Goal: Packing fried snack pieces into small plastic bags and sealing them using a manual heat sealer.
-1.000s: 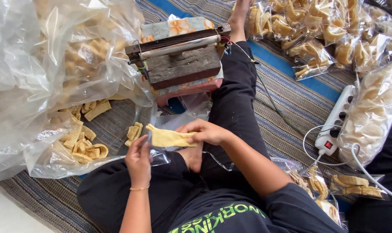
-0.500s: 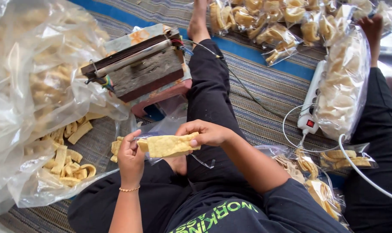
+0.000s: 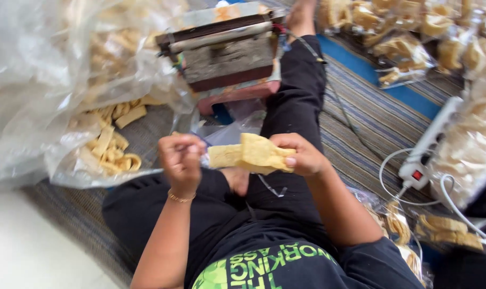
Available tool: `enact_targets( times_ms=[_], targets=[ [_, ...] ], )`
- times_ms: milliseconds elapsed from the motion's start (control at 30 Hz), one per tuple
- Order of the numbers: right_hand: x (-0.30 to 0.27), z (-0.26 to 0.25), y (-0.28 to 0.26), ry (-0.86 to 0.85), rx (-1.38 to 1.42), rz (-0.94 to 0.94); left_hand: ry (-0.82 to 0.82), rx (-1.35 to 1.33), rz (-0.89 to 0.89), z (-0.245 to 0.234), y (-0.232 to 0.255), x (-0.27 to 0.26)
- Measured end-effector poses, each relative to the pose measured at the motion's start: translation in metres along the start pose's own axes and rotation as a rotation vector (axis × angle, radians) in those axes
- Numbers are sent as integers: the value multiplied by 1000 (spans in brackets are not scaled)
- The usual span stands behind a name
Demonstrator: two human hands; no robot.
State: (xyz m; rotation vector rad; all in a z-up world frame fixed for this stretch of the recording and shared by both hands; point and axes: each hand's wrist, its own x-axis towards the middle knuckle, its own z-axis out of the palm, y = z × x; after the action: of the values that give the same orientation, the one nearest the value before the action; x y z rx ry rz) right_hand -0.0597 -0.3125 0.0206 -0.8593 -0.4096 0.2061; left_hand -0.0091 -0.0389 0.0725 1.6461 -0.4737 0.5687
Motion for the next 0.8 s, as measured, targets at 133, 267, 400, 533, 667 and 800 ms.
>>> enact_targets(
  times_ms=[133,267,400,533,667,800],
  targets=[
    [-3,5,-8,-24,-55,-3,-192,161,47,1,11,6],
    [2,12,-17,-64,-67,33,-316,265,-6,-1,16,0],
    [18,30,-37,-60,-355,53,-277,526,79,-3,15,-3],
    [23,33,-41,-66,-459,73,-294,598,147,-7,9,-11],
    [31,51,-59,-48,-527,112,-266,624,168,-4,9,-14],
    [36,57,-57,-63,-520,149,-355,555,132,15,24,-27]
  ],
)
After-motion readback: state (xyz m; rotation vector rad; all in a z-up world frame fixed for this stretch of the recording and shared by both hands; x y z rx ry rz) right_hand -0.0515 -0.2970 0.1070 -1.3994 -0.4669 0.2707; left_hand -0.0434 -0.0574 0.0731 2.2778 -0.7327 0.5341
